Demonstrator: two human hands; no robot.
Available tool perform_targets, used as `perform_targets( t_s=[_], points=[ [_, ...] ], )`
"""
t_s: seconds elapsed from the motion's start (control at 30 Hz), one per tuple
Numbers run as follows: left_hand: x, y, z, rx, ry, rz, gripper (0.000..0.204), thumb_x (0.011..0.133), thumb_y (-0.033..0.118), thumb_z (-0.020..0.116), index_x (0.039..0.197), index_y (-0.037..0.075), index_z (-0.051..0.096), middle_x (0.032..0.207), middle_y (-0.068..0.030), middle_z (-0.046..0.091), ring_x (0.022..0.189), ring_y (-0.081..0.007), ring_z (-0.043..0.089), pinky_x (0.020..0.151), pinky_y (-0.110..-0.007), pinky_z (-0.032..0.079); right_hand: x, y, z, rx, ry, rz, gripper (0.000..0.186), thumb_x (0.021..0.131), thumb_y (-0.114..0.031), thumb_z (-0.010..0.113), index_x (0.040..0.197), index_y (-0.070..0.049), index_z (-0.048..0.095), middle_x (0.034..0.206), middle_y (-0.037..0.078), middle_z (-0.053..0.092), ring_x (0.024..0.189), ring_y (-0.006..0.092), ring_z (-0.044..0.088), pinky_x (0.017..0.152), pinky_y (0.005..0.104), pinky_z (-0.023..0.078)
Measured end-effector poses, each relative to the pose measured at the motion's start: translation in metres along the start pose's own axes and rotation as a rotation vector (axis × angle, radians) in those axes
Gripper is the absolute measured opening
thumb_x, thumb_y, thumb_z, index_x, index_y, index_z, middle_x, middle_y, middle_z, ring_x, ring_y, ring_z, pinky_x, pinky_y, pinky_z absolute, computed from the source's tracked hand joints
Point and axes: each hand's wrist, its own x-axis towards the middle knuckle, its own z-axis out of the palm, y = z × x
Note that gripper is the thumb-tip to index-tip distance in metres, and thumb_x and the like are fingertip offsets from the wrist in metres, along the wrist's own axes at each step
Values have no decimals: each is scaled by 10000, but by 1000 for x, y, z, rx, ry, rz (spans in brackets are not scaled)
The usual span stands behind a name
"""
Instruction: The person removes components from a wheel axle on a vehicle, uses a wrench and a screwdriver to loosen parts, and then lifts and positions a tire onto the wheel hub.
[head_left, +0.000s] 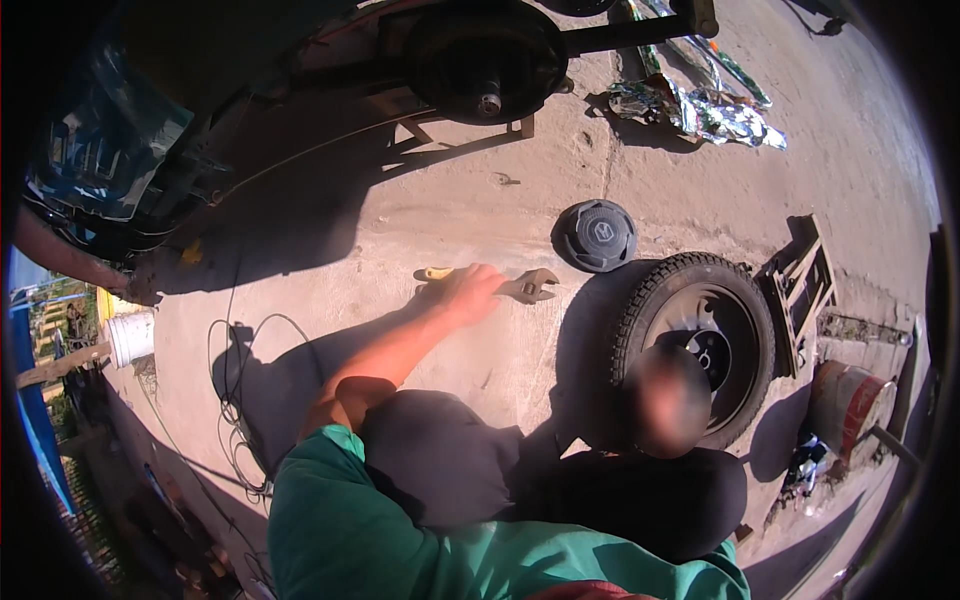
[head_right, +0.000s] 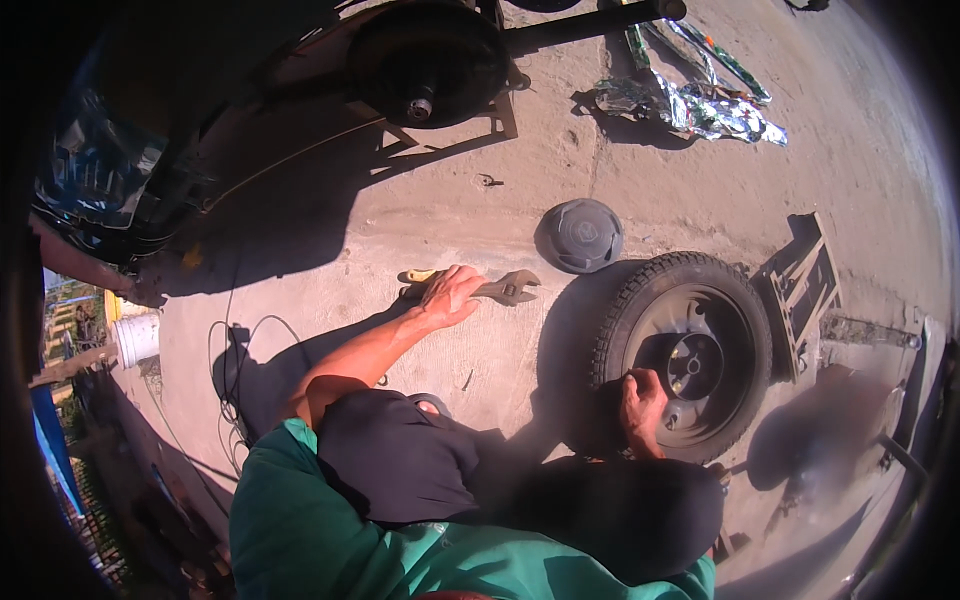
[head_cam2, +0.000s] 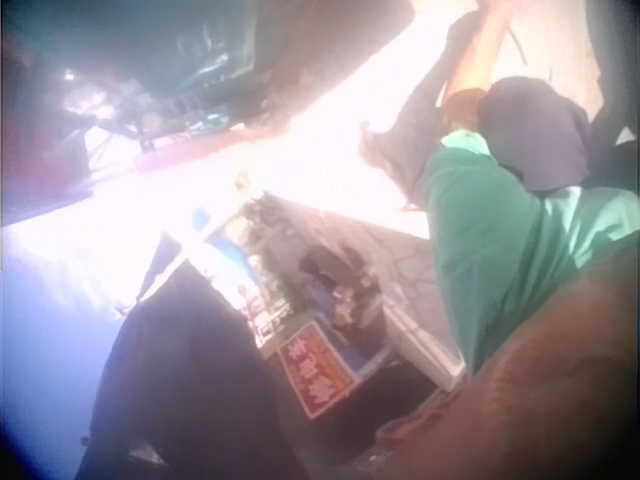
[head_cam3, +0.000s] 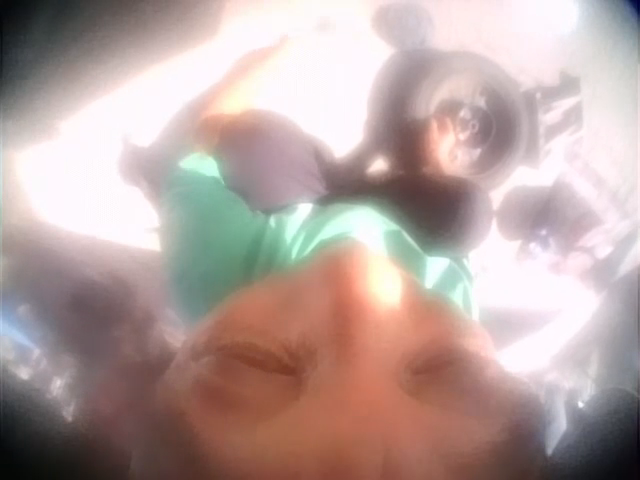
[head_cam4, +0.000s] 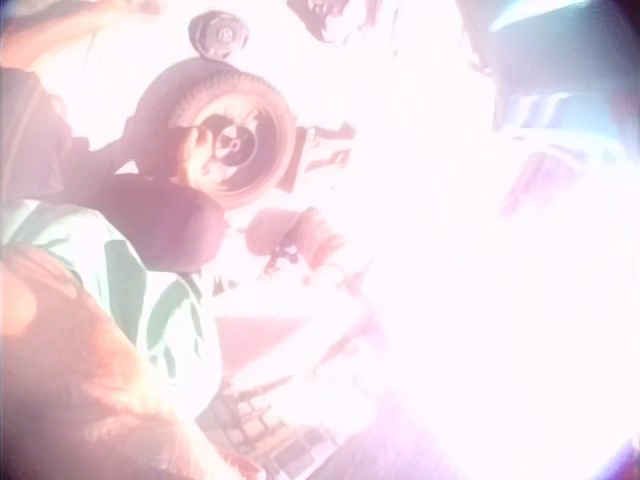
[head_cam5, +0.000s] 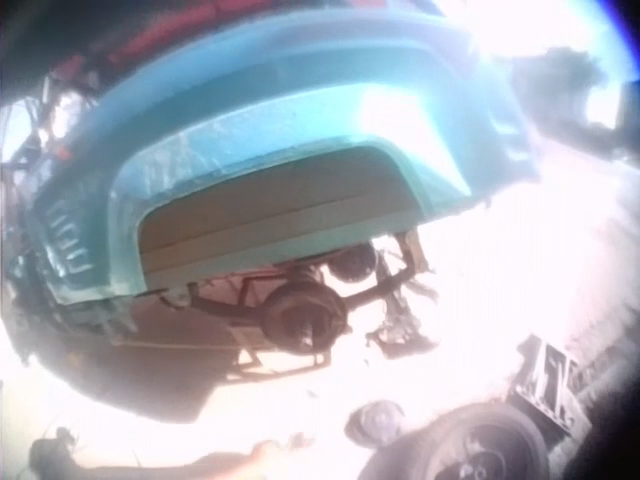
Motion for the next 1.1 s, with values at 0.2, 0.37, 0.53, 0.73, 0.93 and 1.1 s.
perform_targets(
  t_s=[0.2, 0.37, 0.53, 0.73, 0.93, 1.1],
  points=[
    [12, -24, 5, 133, -116, -34, 291, 778, 173, 685, 1050, 71, 666, 1064, -141, 623, 1063, -365, 593, 887, -494, 506, -5, -20, 1, 4, -28, 36, 172, 914, -134, 654, 992, 14, 693, 870, 176, 719, 805, 268, 689, 790, 372, 539],
    [21, -3, -8, 123, -168, -64, 246, 774, 207, 664, 939, 25, 655, 1002, -199, 670, 987, -405, 651, 824, -520, 527, -7, -3, -3, 71, -20, 6, 181, 910, -142, 648, 995, 10, 698, 890, 179, 724, 835, 276, 702, 808, 375, 541],
    [6, -7, -8, -118, -142, -459, 264, 828, 260, 647, 912, 12, 684, 862, -185, 711, 833, -312, 705, 714, -440, 536, -9, -7, -9, 32, -3, -28, 191, 907, -143, 642, 1000, 13, 701, 895, 186, 724, 847, 282, 706, 815, 376, 543],
    [-33, -35, -39, -534, 123, -686, 343, 903, 370, 677, 884, 27, 666, 706, -47, 600, 569, -153, 550, 509, -332, 438, -6, 7, 14, 139, -46, -25, 207, 899, -152, 652, 999, 21, 704, 895, 180, 726, 848, 262, 705, 814, 361, 541],
    [-13, 49, -127, -1252, 256, -443, 342, 992, 358, 686, 1076, 33, 618, 706, 8, 550, 489, -76, 489, 450, -248, 431, -9, 5, -4, 40, 11, 0, 200, 898, -140, 653, 995, 28, 703, 892, 159, 728, 856, 233, 702, 816, 349, 540],
    [-6, 80, -199, -962, 377, -170, 543, 1049, 470, 564, 1186, -53, 616, 778, -47, 639, 647, -93, 608, 570, -258, 519, -6, 12, 4, 97, -27, -35, 193, 896, -137, 652, 995, 20, 704, 907, 146, 729, 864, 224, 691, 823, 339, 535]
  ],
)
